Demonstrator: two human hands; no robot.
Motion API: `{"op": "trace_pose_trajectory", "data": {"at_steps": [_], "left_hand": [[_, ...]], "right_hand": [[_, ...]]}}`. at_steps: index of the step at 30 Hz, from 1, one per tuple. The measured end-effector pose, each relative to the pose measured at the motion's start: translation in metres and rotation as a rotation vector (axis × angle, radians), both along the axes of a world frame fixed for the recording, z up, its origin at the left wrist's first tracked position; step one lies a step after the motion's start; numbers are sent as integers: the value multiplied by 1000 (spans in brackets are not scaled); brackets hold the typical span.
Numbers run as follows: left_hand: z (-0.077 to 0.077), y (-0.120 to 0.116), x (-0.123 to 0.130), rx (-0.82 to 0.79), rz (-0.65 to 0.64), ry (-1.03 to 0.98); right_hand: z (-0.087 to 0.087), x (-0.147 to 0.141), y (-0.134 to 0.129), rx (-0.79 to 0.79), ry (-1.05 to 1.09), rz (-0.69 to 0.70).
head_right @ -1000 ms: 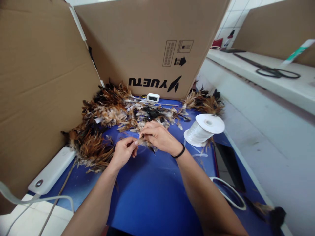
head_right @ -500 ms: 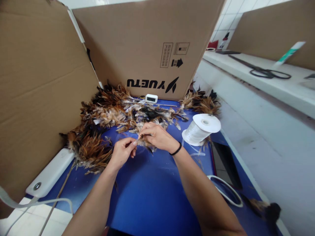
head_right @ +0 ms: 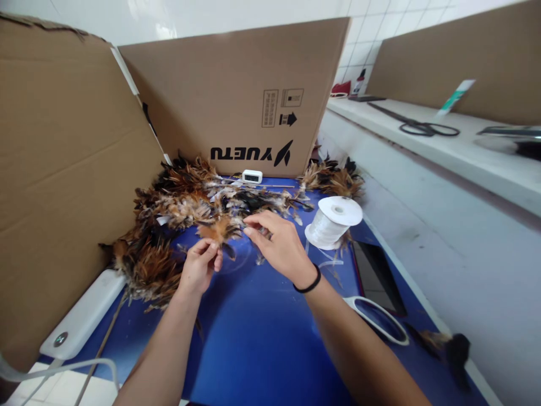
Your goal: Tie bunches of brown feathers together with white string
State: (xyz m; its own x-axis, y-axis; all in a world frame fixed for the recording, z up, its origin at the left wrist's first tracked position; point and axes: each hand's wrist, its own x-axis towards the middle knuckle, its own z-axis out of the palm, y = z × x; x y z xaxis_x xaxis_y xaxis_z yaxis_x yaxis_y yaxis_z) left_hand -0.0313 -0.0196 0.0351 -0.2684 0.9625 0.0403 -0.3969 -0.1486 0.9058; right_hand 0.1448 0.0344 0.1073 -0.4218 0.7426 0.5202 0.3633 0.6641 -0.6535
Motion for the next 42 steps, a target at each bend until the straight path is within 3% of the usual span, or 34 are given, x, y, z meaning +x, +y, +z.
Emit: {"op": "trace_pose_trajectory", "data": {"at_steps": [5,13,20,23,27,30,33,38,42], "left_hand": [[-2,0,0,23,-38,-116],[6,0,-1,27,-27,-264],[10,-1,0,60,-89,-302],[9,-1,0,60,-101,-295],[9,-1,0,49,-114,-298],[10,-1,0,51,-132,-294],[9,-1,0,44,-135,-289],[7,0,0,25,-126,-281],[6,0,1,20,-106,-286]], "right_hand": [[-12,11,-13,-46,-172,10],[-55,21,-11,-95,-648,-141],[-79,10,-9,-134,-762,-124],[-82,10,-8,-155,-676,-70],[-76,20,-4,-347,-424,87],[-69,30,0,-359,-330,26],[-67,34,2,-213,-384,-37],[-72,19,-3,-57,-626,136],[-77,8,-6,-12,-753,185]]}}
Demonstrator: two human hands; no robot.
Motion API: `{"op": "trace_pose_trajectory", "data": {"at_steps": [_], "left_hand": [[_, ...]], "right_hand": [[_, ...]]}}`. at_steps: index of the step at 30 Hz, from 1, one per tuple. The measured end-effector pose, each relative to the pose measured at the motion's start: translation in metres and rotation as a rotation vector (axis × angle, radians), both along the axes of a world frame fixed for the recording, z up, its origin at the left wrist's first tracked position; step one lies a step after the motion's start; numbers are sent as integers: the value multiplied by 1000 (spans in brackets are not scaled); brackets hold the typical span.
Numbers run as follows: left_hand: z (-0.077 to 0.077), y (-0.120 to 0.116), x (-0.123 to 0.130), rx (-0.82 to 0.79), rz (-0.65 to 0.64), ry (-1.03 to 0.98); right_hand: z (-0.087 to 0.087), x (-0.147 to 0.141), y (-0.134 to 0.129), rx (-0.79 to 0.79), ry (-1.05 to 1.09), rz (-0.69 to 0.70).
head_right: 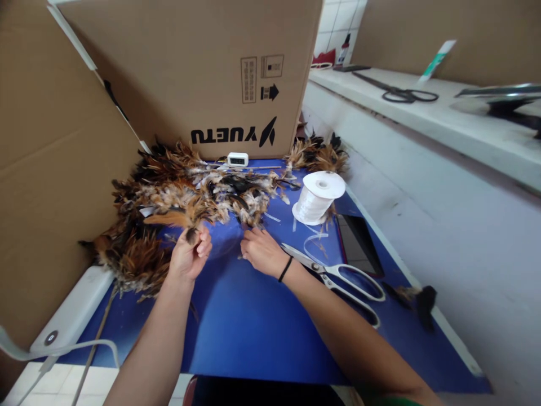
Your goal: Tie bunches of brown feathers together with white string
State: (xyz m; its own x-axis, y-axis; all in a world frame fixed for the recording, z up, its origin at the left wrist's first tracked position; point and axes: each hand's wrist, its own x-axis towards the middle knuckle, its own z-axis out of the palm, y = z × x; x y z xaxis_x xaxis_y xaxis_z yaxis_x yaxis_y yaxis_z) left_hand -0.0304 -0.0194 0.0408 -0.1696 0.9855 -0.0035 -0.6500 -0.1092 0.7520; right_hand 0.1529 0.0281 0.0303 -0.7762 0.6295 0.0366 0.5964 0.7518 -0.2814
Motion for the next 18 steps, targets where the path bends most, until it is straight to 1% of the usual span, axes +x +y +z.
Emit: {"op": "trace_pose_trajectory", "data": {"at_steps": [3,6,10,12,13,15,18], "left_hand": [[-2,0,1,-7,-12,12],[-5,-1,1,-3,-29,42],[-10,-1,0,-27,-29,108],[-12,-1,0,-69,-15,139],[-13,-1,0,-83,-8,159],[-12,-2,1,-77,-5,219],[-10,-4,2,10,-68,343]], "right_hand": [[0,-1,-1,-9,4,4],[5,0,-1,-113,70,-8],[24,1,0,-345,232,-25],[36,2,2,-400,326,-32],[42,2,4,-402,375,-34],[54,4,9,-356,474,-36],[71,7,15,-204,605,-41]]}}
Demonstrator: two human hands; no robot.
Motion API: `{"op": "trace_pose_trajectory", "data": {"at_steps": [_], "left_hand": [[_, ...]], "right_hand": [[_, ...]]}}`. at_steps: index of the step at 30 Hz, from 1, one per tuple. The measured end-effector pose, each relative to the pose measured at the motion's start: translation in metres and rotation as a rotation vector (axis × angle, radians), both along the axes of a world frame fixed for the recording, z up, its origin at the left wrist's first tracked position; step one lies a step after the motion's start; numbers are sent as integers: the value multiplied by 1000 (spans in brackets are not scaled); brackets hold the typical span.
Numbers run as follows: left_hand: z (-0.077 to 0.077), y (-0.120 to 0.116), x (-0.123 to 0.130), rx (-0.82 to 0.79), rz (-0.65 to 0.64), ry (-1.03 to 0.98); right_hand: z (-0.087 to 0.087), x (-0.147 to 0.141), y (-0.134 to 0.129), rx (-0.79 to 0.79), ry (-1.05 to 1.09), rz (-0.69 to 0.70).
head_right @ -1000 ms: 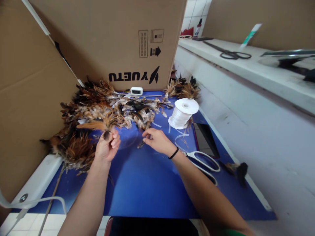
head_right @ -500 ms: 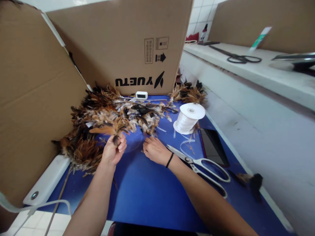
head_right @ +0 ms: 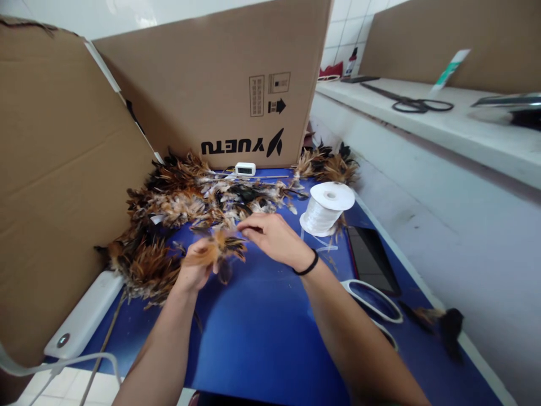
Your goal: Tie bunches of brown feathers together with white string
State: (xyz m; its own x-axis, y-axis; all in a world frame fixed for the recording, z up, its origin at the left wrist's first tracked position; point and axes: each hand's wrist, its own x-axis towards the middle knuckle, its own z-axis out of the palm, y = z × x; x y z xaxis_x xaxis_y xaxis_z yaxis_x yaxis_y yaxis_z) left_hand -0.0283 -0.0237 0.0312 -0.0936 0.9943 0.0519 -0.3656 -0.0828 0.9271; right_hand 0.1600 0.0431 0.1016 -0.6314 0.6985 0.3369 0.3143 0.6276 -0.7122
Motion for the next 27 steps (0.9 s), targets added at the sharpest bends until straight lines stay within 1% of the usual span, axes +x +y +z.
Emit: {"op": "trace_pose_trajectory", "data": {"at_steps": [2,4,9,13,15,19,21,23,24,27], "left_hand": [[2,-2,1,56,-63,85],[5,-3,1,84,-91,176],[11,-5,3,123,-85,342],[12,-6,3,150,-85,392],[10,-5,3,142,-71,347],[2,-3,3,80,5,138],[-1,-2,4,35,39,44],[-1,0,5,-17,82,-25],[0,0,5,-40,105,-53],[3,2,4,-54,161,-120]], "right_hand": [[9,3,2,78,36,-57],[15,5,1,131,40,-91],[25,10,-7,199,-9,-66],[29,16,-9,235,-64,-107],[27,18,-7,235,-124,-110],[17,18,-3,188,-302,36],[13,17,-1,175,-351,79],[12,17,0,171,-353,53],[13,18,1,169,-339,18],[15,23,6,159,-297,-149]]}}
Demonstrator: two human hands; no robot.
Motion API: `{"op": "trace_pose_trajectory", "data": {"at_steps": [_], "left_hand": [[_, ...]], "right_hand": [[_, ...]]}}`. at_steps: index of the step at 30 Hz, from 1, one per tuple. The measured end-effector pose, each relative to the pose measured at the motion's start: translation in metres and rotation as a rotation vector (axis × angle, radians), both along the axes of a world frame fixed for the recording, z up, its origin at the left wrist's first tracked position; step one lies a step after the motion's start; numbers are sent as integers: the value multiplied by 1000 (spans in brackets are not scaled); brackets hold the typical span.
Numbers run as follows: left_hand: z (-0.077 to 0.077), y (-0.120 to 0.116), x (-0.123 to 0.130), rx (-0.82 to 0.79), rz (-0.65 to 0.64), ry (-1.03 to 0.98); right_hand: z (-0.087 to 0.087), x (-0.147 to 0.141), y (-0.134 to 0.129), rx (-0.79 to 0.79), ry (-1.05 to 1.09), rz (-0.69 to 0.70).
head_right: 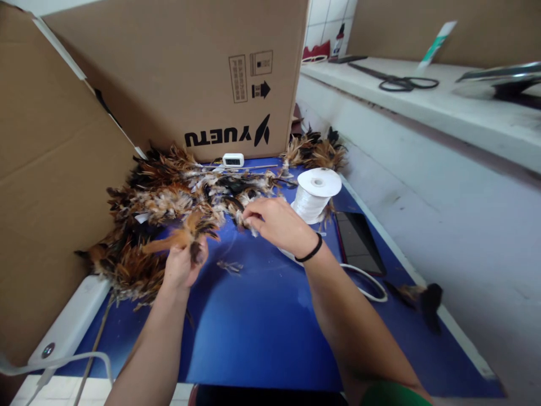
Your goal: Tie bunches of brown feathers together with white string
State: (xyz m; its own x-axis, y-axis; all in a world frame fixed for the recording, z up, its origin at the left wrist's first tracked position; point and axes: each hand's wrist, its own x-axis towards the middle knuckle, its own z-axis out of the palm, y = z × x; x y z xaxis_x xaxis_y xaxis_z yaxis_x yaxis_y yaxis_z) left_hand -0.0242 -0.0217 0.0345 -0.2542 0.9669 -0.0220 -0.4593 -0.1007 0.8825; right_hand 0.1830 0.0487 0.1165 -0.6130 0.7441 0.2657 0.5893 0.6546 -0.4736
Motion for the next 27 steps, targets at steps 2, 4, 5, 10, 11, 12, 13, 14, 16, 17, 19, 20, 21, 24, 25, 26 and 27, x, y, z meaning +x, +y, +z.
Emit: {"op": "trace_pose_trajectory", "data": {"at_steps": [2,4,5,10,11,12,13,14,16,17,19,20,21,24,25,26,27], "left_hand": [[2,1,-1,36,8,-31],[4,2,-2,61,21,-60],[4,2,-3,61,28,-73],[4,4,-4,41,46,-86],[4,4,-5,43,45,-86],[3,4,-5,46,42,-88],[2,4,-5,48,39,-90],[2,4,-6,48,37,-93],[1,4,-6,42,35,-96],[0,4,-7,38,34,-96],[0,4,-7,30,38,-97],[0,4,-7,26,40,-99],[0,4,-7,23,40,-102],[-1,4,-7,23,33,-107],[-2,4,-7,24,31,-108],[-2,4,-7,26,28,-108],[-3,4,-7,29,24,-108]], "right_hand": [[-4,2,6,0,-46,-93],[-15,2,12,-29,-159,-135],[-21,1,15,-53,-220,-141],[-53,-12,23,-120,-415,-180],[-58,-15,23,-116,-437,-195],[-61,-18,23,-111,-455,-209],[-64,-20,23,-105,-470,-221],[-66,-22,23,-102,-481,-232],[-68,-23,24,-111,-486,-255],[-69,-22,25,-123,-475,-262],[-67,-18,29,-154,-407,-247],[-66,-15,31,-171,-346,-227],[-64,-12,32,-188,-268,-203],[-55,-5,34,-285,21,-151],[-52,-4,33,-340,114,-138],[-50,-4,32,-401,197,-124],[-47,-4,31,-460,268,-110]]}}
